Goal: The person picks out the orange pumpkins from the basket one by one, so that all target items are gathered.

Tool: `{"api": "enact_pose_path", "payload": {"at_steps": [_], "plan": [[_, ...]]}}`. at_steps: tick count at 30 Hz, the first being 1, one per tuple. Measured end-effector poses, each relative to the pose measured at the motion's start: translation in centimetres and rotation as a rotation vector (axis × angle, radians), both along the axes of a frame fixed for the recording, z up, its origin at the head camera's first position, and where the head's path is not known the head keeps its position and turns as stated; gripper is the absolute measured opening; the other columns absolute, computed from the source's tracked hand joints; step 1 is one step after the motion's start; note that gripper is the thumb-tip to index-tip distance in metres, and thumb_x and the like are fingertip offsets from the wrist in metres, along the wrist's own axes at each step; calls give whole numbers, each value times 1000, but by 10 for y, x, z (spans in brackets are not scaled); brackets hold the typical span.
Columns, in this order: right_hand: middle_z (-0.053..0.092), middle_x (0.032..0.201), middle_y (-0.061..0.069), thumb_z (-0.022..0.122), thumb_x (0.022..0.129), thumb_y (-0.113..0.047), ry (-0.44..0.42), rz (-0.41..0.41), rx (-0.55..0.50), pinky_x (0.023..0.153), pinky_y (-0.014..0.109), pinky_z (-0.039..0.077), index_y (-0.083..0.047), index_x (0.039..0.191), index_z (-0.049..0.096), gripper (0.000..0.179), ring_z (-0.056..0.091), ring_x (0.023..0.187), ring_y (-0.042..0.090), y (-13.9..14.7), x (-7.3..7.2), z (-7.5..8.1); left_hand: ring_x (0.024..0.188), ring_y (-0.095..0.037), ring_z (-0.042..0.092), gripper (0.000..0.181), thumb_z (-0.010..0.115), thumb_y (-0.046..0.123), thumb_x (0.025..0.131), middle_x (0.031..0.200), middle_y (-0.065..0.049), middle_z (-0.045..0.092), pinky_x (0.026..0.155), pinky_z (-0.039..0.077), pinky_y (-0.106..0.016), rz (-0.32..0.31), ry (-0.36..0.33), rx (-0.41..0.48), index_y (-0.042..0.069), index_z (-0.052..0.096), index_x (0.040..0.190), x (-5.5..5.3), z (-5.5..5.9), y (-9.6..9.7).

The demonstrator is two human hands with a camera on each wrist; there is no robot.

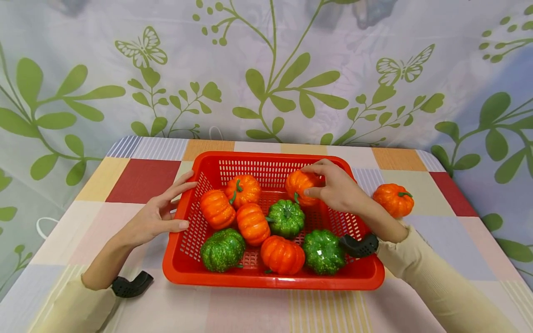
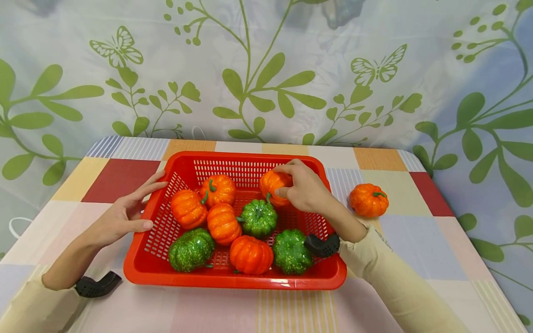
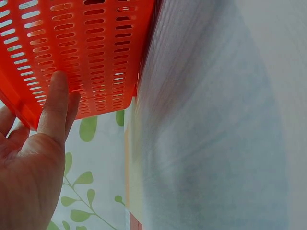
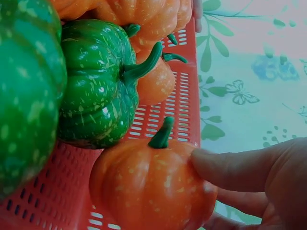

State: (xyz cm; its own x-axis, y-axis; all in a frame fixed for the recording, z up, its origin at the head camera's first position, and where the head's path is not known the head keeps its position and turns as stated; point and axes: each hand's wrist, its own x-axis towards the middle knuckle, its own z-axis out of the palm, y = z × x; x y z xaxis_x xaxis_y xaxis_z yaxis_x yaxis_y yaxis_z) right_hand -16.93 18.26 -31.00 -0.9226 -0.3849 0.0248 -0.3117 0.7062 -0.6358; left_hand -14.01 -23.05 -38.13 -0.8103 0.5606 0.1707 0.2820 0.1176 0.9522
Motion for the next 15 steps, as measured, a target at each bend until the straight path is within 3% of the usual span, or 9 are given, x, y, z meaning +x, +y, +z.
{"api": "enact_pose_path", "payload": {"at_steps": [10, 15], "plan": [[52, 130, 19, 71, 90, -9, -38, -19, -141, 100, 53, 39, 2, 134, 53, 49, 47, 120, 35, 1, 17, 14, 132, -26, 39, 73, 64, -6, 86, 165, -1, 7, 83, 57, -38, -17, -6, 17, 1, 33, 152, 0, 0, 0], [45, 124, 17, 71, 91, -12, -59, -18, -130, 94, 49, 39, -4, 144, 46, 59, 44, 116, 32, 0, 26, 17, 132, -26, 39, 73, 64, -5, 86, 165, -1, 7, 83, 57, -38, -16, -10, 17, 2, 33, 152, 0, 0, 0]]}}
